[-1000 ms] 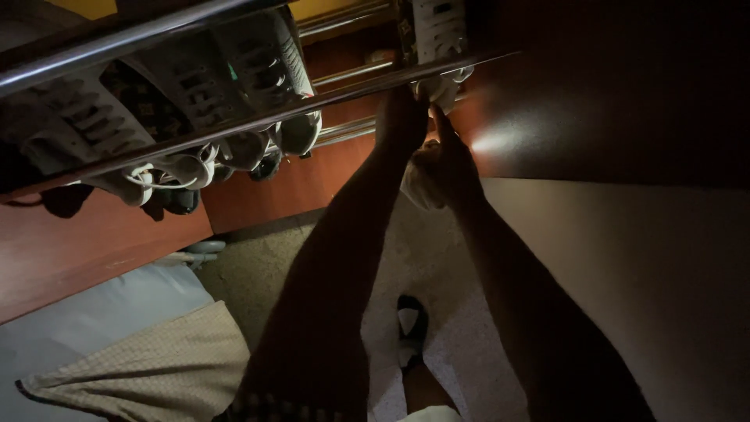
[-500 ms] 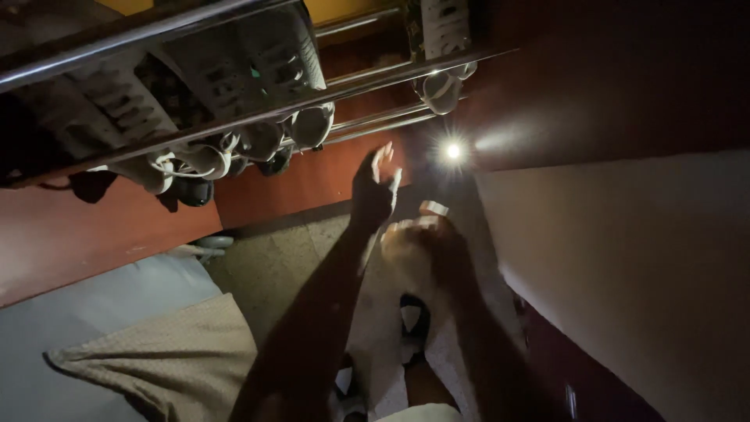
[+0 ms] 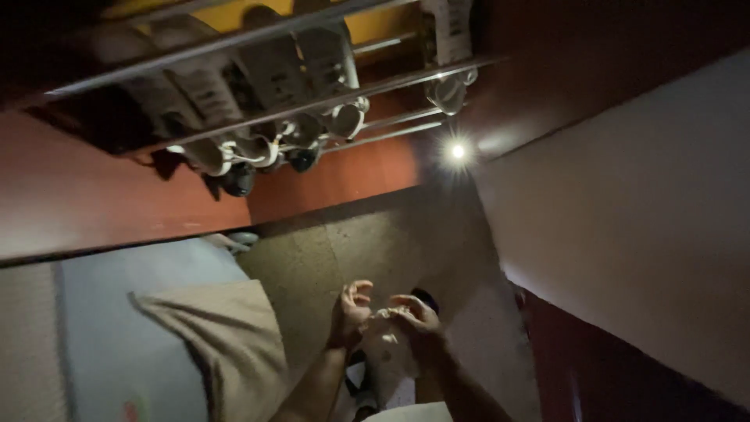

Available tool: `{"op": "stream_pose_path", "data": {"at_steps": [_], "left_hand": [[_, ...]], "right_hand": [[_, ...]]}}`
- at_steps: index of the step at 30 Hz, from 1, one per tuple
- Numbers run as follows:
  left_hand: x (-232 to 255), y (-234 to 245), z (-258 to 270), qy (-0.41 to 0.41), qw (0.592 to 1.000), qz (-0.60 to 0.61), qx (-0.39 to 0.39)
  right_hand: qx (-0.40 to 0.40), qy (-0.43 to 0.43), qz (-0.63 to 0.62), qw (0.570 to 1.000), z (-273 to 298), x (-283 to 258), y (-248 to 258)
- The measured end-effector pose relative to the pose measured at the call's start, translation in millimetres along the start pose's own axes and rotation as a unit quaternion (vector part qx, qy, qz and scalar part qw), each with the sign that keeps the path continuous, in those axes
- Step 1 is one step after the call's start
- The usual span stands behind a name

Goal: The person wipes a white sneaker with a cloth, then places it on a shoe rack. They repeat the wiping and placement with a second sneaker. The actions are performed one at a time, focusing on the upper and sides of each shoe.

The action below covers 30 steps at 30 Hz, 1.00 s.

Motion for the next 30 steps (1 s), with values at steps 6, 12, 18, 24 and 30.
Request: {"op": "stream_pose_path", "data": {"at_steps": [6,12,18,24,30], "left_hand": [[36,49,75,-0.003,0.998,0.061,-0.012],[59,89,142,-0.098,0.994,0.056,-0.008],[62,119,213,-0.364,0.93,-0.035,0.044],[17,142,249,-0.551,0.818,0.142,0.082],[-8,199,325,-0.558,0.813,0.165,0.036]], "right_hand": [[-0.023,0.002,0.016,1.0,70,-62,-45],[-0.181,0.338,0.322,0.866,145,-112,-65],[-0.247,0.355,0.318,0.844,183,-84,-42],[-0.261,0.551,0.427,0.668,258,-116,-69],[-0.281,0.6,0.343,0.666,320,-138,-92]]}}
Point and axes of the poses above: each hand's wrist, its own z-axis away from the middle knuckle, its own y-axis out of the back of the hand, x = y × z, the point moved 2 cm from there along -z, towards the middle knuckle, and after that the axes turned 10 degrees about y, right-handed, at the moved point
